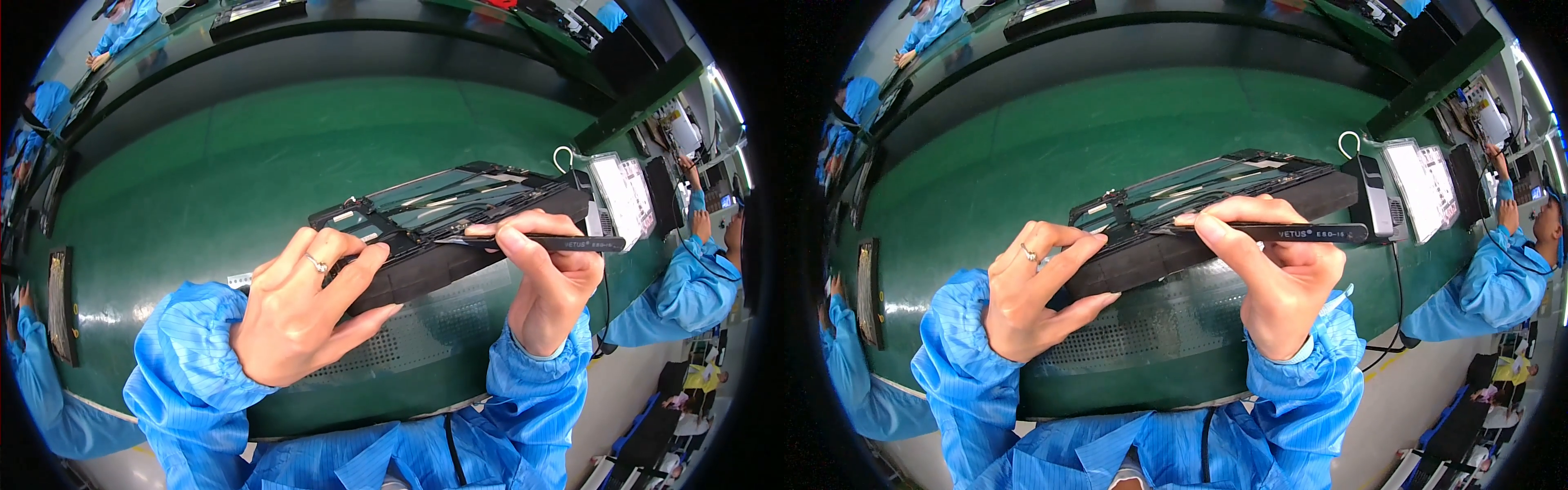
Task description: The person assembles internal components of a tablet device by hand, placing a flex cable and an adhesive strip onto an internal chassis, then inspecting the tablet components. Tweezers and a pointing tool are used to position the small components.
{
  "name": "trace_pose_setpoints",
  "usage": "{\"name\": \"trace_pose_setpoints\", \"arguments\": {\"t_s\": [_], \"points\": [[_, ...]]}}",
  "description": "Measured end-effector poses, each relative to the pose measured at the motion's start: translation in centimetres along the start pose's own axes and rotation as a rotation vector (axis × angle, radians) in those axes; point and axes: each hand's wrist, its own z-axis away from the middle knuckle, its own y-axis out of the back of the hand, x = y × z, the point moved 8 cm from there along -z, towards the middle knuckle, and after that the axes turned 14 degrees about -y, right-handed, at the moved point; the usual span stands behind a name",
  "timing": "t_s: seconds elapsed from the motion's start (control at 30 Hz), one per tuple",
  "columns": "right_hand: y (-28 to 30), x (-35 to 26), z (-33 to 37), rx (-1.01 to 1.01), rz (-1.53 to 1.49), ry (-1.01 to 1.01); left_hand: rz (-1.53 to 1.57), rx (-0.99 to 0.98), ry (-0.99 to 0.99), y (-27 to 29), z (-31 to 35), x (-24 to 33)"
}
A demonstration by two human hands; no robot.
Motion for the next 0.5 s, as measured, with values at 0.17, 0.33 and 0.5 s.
{"name": "trace_pose_setpoints", "arguments": {"t_s": [0.17,0.33,0.5], "points": [[-0.12,0.10,0.06,-0.010,-0.028,0.024,-0.010,-0.017,0.010,0.00,0.09,-0.01],[-0.22,-0.01,0.13,-0.016,-0.023,0.020,-0.014,-0.014,0.010,0.06,0.13,0.04],[-0.27,-0.08,0.32,-0.038,0.000,0.043,-0.016,-0.020,0.006,-0.05,0.14,0.13]]}}
